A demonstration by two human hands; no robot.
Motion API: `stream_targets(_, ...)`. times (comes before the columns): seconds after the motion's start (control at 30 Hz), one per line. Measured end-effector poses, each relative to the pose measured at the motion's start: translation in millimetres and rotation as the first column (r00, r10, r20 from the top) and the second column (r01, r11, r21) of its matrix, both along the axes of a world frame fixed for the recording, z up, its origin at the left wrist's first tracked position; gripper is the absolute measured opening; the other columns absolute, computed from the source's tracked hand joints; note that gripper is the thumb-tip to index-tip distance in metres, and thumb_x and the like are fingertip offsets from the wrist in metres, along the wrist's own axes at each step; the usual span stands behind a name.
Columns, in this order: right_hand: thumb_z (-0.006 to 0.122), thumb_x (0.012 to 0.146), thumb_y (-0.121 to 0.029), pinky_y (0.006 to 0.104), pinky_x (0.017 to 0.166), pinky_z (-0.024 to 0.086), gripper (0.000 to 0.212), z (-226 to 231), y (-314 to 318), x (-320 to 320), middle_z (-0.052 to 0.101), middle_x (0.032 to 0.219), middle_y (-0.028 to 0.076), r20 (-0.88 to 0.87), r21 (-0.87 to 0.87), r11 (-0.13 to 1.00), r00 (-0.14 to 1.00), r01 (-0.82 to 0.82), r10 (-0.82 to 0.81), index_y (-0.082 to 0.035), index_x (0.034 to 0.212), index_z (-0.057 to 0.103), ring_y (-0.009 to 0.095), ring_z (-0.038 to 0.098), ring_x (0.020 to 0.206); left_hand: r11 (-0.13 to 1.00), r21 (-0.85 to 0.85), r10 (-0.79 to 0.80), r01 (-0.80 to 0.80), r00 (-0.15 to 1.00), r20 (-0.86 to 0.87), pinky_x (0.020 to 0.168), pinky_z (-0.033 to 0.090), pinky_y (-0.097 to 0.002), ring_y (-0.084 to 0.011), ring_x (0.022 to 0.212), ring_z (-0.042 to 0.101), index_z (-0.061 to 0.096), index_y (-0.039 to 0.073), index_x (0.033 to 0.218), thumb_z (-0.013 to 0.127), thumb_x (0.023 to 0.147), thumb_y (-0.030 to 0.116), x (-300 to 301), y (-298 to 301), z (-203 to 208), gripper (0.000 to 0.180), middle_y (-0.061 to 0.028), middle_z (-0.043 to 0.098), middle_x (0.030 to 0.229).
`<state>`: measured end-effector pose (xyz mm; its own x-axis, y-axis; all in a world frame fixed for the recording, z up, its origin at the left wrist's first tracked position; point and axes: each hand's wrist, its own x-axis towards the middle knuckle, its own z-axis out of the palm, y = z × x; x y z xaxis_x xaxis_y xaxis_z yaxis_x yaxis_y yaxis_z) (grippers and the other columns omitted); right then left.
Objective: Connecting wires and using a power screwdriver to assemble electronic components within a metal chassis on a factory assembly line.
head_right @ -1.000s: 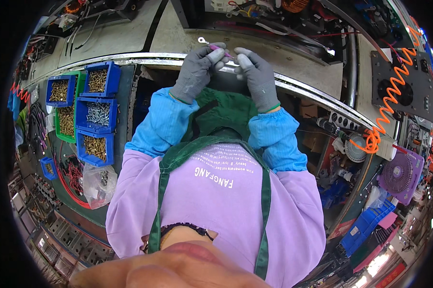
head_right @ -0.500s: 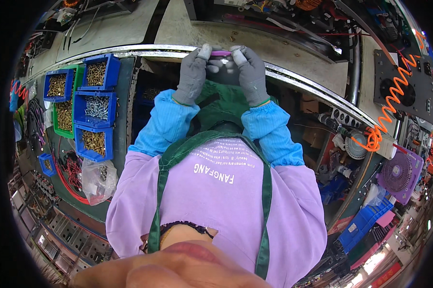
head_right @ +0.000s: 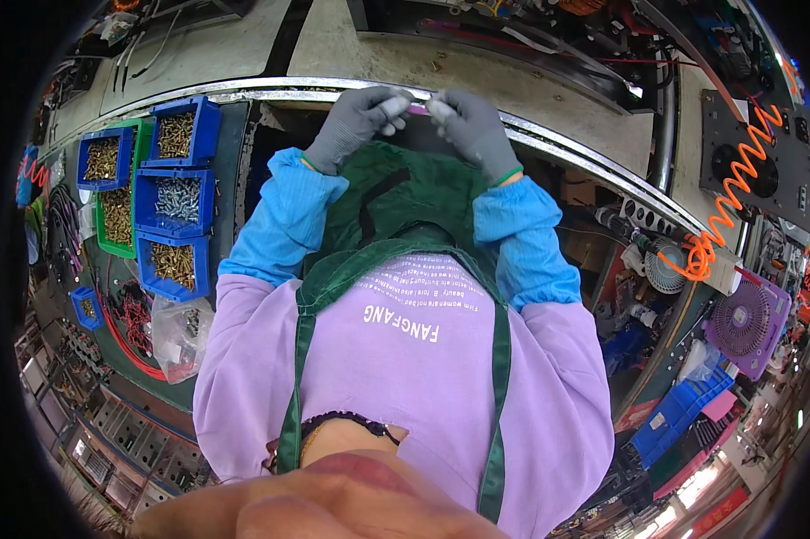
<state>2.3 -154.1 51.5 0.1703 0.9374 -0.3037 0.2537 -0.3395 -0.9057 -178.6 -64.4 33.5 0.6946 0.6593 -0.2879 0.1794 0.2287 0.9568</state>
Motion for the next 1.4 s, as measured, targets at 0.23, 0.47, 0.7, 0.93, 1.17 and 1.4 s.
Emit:
stream_targets(0.23,0.059,0.084,-0.031,0.0379,0.072,0.049,0.029,-41,57,25,0.065,0.093,0.012,0.857,0.134,0.980,0.514,-0.150,-0.038,-0.018,0.109,0.064,0.031,0.062,0.082,0.991,0.025,0.133,-0.132,0.991,-0.019,0.054,0.044,-0.0197,-0.0046,0.058,0.052,0.065,-0.001,0.095,0.059,0.090,0.024,5,5,-8,0.026,-0.0013,0.061,0.069)
stream_targets(0.47,0.064,0.081,-0.012,0.0246,0.072,0.048,0.024,3,40,4,0.064,0.086,0.006,0.119,0.290,0.953,0.992,-0.084,0.051,-0.004,0.103,0.062,0.012,0.060,0.079,0.950,0.305,0.153,-0.067,0.950,-0.271,0.056,0.046,-0.0243,-0.0088,0.058,0.055,0.065,0.000,0.100,0.061,0.088,0.026,7,2,6,0.029,-0.0034,0.061,0.067)
stream_targets(0.7,0.069,0.076,-0.012,0.0255,0.067,0.052,0.028,22,32,-5,0.065,0.087,0.008,0.275,0.266,0.964,0.956,0.027,-0.103,-0.002,0.101,0.060,0.011,0.061,0.073,0.921,0.386,0.078,0.056,0.944,-0.322,0.059,0.049,-0.0269,-0.0119,0.061,0.061,0.065,0.002,0.101,0.060,0.087,0.026,21,3,17,0.028,-0.0062,0.065,0.069)
stream_targets(0.93,0.065,0.081,-0.009,0.0228,0.067,0.048,0.021,22,23,2,0.064,0.087,0.004,0.158,0.313,0.949,0.987,-0.043,-0.007,0.000,0.100,0.062,0.009,0.059,0.076,0.735,0.678,0.054,0.001,0.997,-0.059,0.063,0.051,-0.0259,-0.0124,0.067,0.062,0.062,-0.001,0.103,0.061,0.087,0.019,20,6,7,0.026,-0.0099,0.065,0.085)
stream_targets(1.17,0.058,0.084,-0.009,0.0224,0.061,0.050,0.020,44,24,6,0.065,0.089,0.007,-0.197,0.292,0.951,0.979,0.104,-0.047,-0.002,0.102,0.063,0.012,0.062,0.073,0.992,0.075,0.082,-0.099,0.975,0.209,0.065,0.051,-0.0213,-0.0099,0.074,0.062,0.060,-0.002,0.106,0.064,0.086,0.014,19,5,31,0.026,-0.0066,0.065,0.089)
stream_targets(1.4,0.055,0.086,-0.009,0.0203,0.054,0.046,0.017,68,47,29,0.064,0.089,0.011,-0.475,0.369,0.793,0.832,0.484,-0.287,0.002,0.099,0.058,0.012,0.058,0.066,0.919,0.284,0.172,-0.274,0.926,0.337,0.062,0.051,-0.0209,-0.0098,0.072,0.060,0.063,0.000,0.100,0.063,0.087,0.014,33,18,56,0.019,-0.0051,0.063,0.089)
